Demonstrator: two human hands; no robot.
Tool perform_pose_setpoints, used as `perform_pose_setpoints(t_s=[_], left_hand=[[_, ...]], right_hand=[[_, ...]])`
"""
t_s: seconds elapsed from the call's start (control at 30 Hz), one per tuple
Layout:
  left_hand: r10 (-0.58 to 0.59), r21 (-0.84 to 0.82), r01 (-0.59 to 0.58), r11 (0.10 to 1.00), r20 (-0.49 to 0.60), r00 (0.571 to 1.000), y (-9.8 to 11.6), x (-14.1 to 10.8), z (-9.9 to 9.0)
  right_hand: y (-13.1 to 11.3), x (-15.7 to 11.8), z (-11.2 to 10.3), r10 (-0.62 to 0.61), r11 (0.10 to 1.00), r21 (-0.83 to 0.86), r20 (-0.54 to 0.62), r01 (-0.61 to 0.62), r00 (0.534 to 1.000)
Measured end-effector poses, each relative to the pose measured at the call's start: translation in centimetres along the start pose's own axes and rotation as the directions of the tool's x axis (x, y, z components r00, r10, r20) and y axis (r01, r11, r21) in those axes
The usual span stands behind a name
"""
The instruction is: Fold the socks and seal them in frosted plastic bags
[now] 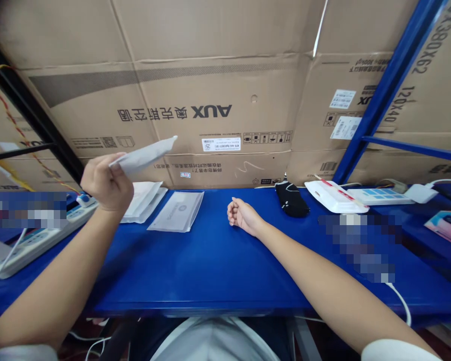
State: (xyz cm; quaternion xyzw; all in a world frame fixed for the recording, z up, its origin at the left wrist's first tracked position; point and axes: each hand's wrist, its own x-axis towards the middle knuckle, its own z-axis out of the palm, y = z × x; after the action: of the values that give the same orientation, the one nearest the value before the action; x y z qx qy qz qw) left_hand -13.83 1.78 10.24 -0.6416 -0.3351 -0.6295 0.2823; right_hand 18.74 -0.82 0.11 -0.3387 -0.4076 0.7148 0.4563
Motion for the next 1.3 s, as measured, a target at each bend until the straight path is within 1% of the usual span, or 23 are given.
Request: perform_pose_setpoints(t_s=[0.03,0.07,0.1,0.17,0.23,0.27,0.3,0.33,0.5,0.6,0.67,0.73,0.8,0.87,0.9,0.93,0.97,1.0,1.03,1.13,1.17,1.2,1.3], left_hand=[[0.094,0.053,-0.097,0.994,0.054,0.994,-1.2,-0.4,-0.7],[0.158,0.103,-0.178,0.979,0.178,0.971,-2.1,-1.1,-1.2],[0.199,0.123,-0.254,0.959,0.343,0.918,-2.9,-1.9,-1.7],[0.246,0.024,-0.354,0.935,0.673,0.698,-3.8,-3.9,-2.5],[0.225,-0.054,-0.347,0.936,0.851,0.475,-4.0,-5.7,-2.8],[0.208,-0.069,-0.340,0.938,0.897,0.391,-3.9,-6.2,-2.9],[0.180,-0.058,-0.341,0.938,0.924,0.337,-3.9,-6.6,-2.9],[0.142,-0.026,-0.351,0.936,0.941,0.307,-3.8,-6.9,-2.9],[-0.129,0.220,-0.399,0.890,0.961,0.243,-3.2,-6.7,-2.4],[-0.144,0.217,-0.361,0.907,0.965,0.219,-2.8,-6.6,-2.4],[-0.119,0.190,-0.286,0.939,0.962,0.246,-2.7,-6.5,-2.5],[-0.125,0.191,-0.167,0.967,0.931,0.343,-2.8,-6.2,-2.6],[-0.163,0.221,-0.056,0.974,0.848,0.503,-3.2,-5.9,-2.9],[-0.200,0.272,-0.004,0.962,0.717,0.668,-4.0,-5.5,-3.4],[-0.209,0.302,0.004,0.953,0.649,0.732,-4.5,-5.3,-3.6],[-0.213,0.328,0.006,0.944,0.599,0.772,-5.0,-5.1,-3.9],[-0.220,0.350,0.004,0.937,0.580,0.784,-5.5,-4.9,-4.1],[-0.234,0.364,-0.002,0.931,0.602,0.763,-6.0,-4.7,-4.4],[-0.250,0.368,-0.018,0.930,0.665,0.704,-6.5,-4.5,-4.5],[-0.286,0.357,-0.100,0.929,0.862,0.418,-7.1,-4.0,-4.9],[-0.304,0.369,-0.129,0.920,0.883,0.359,-7.0,-3.9,-4.9],[-0.330,0.397,-0.156,0.904,0.883,0.334,-6.8,-3.9,-4.9],[-0.430,0.518,-0.200,0.832,0.829,0.358,-6.2,-4.1,-4.9]], right_hand=[[0.0,0.0,0.0,-0.001,1.000,-0.003,-0.001,0.001,1.000],[0.1,0.0,0.0,-0.004,1.000,-0.007,-0.002,0.004,1.000],[0.1,0.0,0.0,-0.007,1.000,-0.011,-0.002,0.007,1.000],[0.1,0.0,0.0,-0.008,1.000,-0.024,0.003,0.008,1.000],[0.2,0.0,-0.1,-0.009,0.999,-0.037,0.010,0.009,1.000],[0.2,0.0,-0.1,-0.010,0.999,-0.040,0.011,0.010,1.000],[0.2,0.0,-0.1,-0.012,0.999,-0.040,0.010,0.012,1.000],[0.2,0.0,-0.1,-0.014,0.999,-0.039,0.010,0.015,1.000],[0.1,-0.2,0.0,-0.015,0.998,-0.053,0.018,0.016,1.000],[0.1,-0.1,-0.1,-0.006,0.998,-0.062,0.025,0.007,1.000],[0.1,0.0,-0.2,0.001,0.998,-0.068,0.036,0.002,0.999],[0.1,0.0,-0.3,0.007,0.997,-0.075,0.049,-0.003,0.999],[0.1,0.1,-0.4,0.014,0.997,-0.081,0.060,-0.009,0.998],[0.1,0.1,-0.5,0.019,0.996,-0.085,0.066,-0.013,0.998],[0.1,0.1,-0.5,0.020,0.996,-0.086,0.067,-0.014,0.998],[0.1,0.1,-0.5,0.019,0.996,-0.089,0.066,-0.014,0.998],[0.1,0.0,-0.4,0.018,0.996,-0.092,0.063,-0.013,0.998],[0.1,0.0,-0.4,0.017,0.995,-0.096,0.059,-0.012,0.998],[0.1,0.0,-0.4,0.017,0.995,-0.102,0.056,-0.011,0.998],[0.1,0.1,-0.4,0.015,0.993,-0.120,0.055,-0.008,0.998],[0.1,0.1,-0.4,0.016,0.992,-0.125,0.058,-0.008,0.998],[0.2,0.1,-0.5,0.017,0.992,-0.129,0.061,-0.009,0.998],[0.2,0.1,-0.5,0.017,0.991,-0.133,0.067,-0.008,0.998]])
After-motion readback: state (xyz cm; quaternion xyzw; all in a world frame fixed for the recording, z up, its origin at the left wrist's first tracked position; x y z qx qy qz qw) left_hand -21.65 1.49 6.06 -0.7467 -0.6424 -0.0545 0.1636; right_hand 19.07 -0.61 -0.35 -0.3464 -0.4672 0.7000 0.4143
